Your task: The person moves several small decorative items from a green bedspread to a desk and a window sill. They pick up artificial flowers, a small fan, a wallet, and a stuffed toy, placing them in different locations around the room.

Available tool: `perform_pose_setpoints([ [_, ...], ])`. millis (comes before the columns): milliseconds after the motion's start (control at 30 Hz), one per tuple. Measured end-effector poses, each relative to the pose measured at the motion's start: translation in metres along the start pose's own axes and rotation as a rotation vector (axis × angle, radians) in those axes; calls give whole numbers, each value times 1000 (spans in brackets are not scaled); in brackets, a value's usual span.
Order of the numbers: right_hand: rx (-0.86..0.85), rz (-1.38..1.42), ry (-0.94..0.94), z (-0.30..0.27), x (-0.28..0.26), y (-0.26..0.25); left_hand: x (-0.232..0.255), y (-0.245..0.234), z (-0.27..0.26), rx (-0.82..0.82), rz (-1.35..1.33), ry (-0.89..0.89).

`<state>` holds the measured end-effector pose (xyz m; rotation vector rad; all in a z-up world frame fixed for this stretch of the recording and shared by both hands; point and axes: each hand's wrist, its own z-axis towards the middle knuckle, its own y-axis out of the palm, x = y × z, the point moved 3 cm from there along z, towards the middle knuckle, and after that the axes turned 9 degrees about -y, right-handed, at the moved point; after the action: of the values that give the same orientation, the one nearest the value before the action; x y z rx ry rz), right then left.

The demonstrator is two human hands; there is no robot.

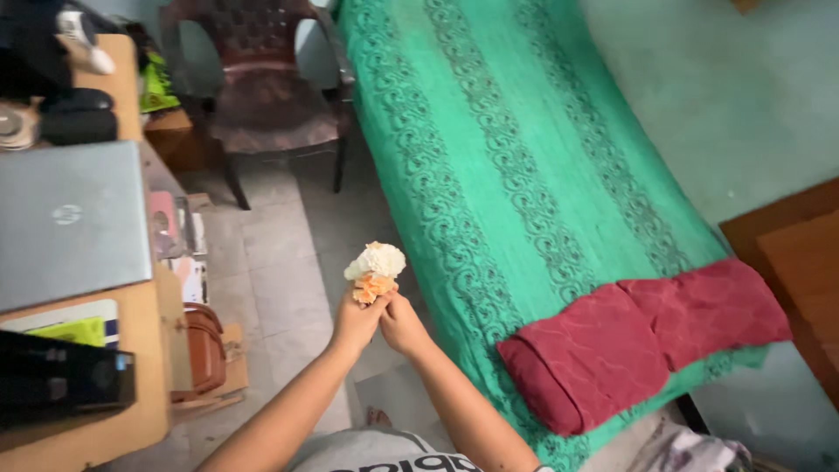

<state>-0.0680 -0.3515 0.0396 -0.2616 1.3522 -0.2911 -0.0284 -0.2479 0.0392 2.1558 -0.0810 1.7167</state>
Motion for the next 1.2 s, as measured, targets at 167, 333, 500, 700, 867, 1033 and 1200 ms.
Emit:
perform_pose_setpoints([
  [167,66,-20,103,-46,28,-66,-19,66,-7,-133,267,28],
  [333,63,-59,78,-70,36,-115,-15,119,-18,-160,504,80],
  [500,97,-29,96,-88,36,-148,-37,153,-16,-88,746,170],
  [700,100,278,134,-111,19,-176,-45,180,-25,-127,591,218],
  [867,153,335,114,-128,-8,-207,-11,194,-32,-187,433,196],
  [1033,335,319,88,-139,-36,-234,-4,189,-34,-228,477,169],
  [1200,500,286,66,-140,-77,-235,-9,174,-32,-271,553,109],
])
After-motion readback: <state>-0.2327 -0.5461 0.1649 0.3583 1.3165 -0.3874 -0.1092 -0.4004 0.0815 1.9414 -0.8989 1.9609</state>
